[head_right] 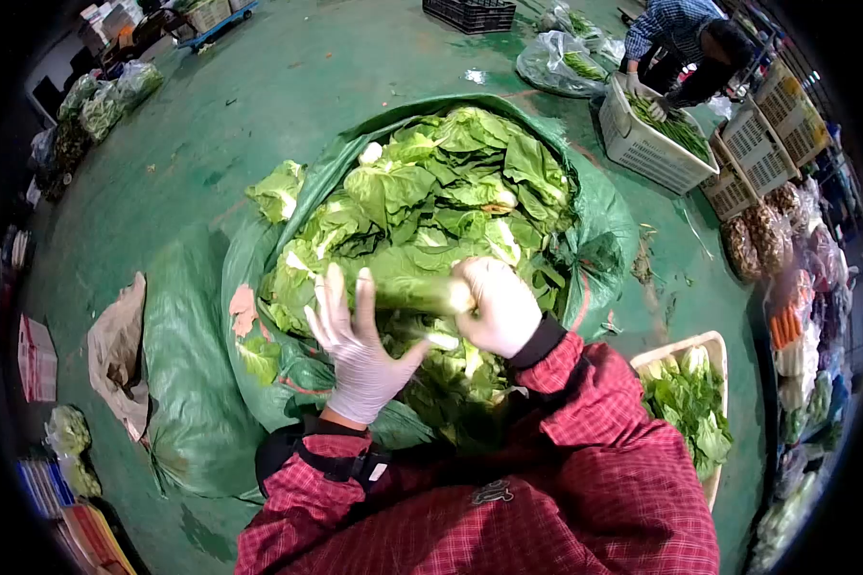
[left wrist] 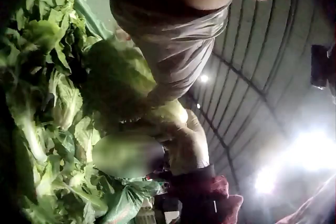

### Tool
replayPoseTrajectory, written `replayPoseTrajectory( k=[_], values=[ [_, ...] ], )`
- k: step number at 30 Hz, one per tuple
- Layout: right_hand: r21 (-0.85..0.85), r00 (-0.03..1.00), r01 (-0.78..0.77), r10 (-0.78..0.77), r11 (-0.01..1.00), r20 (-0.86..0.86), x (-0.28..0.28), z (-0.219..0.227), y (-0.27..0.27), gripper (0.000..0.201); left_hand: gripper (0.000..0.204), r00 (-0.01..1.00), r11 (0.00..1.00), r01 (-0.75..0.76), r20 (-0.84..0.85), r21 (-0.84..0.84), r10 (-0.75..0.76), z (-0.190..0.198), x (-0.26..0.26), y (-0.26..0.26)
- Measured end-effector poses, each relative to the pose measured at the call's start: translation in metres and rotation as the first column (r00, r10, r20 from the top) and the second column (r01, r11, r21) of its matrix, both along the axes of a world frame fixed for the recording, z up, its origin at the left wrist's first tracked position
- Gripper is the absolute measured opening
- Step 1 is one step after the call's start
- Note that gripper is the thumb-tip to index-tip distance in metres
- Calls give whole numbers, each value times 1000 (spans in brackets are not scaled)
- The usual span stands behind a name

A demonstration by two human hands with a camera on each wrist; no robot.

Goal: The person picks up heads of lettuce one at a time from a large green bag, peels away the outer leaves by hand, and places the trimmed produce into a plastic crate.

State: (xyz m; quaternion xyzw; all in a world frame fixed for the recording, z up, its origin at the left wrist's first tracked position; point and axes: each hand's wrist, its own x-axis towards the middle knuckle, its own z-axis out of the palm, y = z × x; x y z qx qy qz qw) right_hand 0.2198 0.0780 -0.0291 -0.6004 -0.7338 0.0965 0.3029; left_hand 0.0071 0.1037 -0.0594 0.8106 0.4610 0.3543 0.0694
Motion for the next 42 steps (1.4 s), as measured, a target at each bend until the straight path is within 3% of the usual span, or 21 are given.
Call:
replayPoseTrajectory(
  k=[2,6,7,8,11,13,15,16,18,20,23,24,27,31,32,34,36,38,39,40,42],
  values=[
    [172,965,-211,176,962,195,-10,9,-16,41,102,999,999,50,-14,21,-50,2,5,-8],
    [357,923,-384,355,852,148,-23,22,-26,51,76,990,987,141,-36,80,-139,-6,-9,-8],
    [466,947,-308,314,829,67,-22,20,-25,63,73,991,986,137,-24,94,-135,-4,-14,-8],
    [433,975,-204,221,878,10,-12,21,-22,68,67,992,993,113,53,39,-115,0,-21,-9],
    [376,969,32,64,926,-240,31,21,19,74,64,969,969,81,208,235,-131,-9,-36,1],
    [136,951,200,-159,970,-264,53,15,56,73,65,948,944,13,295,330,-116,-10,-37,4],
    [158,929,123,-57,980,-365,53,-1,102,74,50,912,950,-61,403,307,-72,-3,-31,4],
    [192,955,89,-29,977,-296,50,-14,126,75,58,976,985,64,194,162,-96,-20,-34,11],
    [158,987,63,-37,985,-159,32,-47,172,77,63,842,910,317,521,-266,-141,-35,-32,9],
    [-60,996,77,-79,995,-40,4,-72,206,86,58,549,796,543,831,-267,-95,-28,-23,2],
    [-253,925,221,-121,942,359,-55,-88,229,105,61,667,814,558,671,-161,-325,-19,-25,6],
    [-404,916,269,-102,874,389,-70,-78,230,108,61,701,820,533,650,-207,-292,-22,-25,8],
    [-427,842,480,-265,767,470,-65,-104,248,108,64,753,842,452,632,-294,-184,-23,-26,16],
    [-374,941,319,-243,871,236,-18,-134,255,82,79,736,715,467,676,-520,11,-15,-25,22],
    [-312,958,265,-211,913,195,-7,-136,254,68,79,770,723,476,635,-500,-67,-16,-26,23],
    [-468,955,243,-294,850,-37,6,-111,236,59,78,818,732,498,531,-465,-220,-25,-28,25],
    [-555,870,94,-339,826,-358,27,-94,201,56,76,735,685,555,664,-473,-137,-39,-26,23],
    [-527,676,-162,-295,834,-675,50,-74,154,56,71,596,568,643,802,-514,52,-35,-25,18],
    [-483,553,-285,-270,828,-789,60,-67,131,57,86,557,611,648,830,-455,28,-39,-26,18],
    [-435,382,-354,-297,828,-875,69,-73,108,59,87,635,608,662,758,-438,-146,-33,-35,25],
    [-303,38,-425,-318,853,-947,85,-96,67,70,72,673,632,671,676,-387,-300,-18,-46,29]
  ],
)
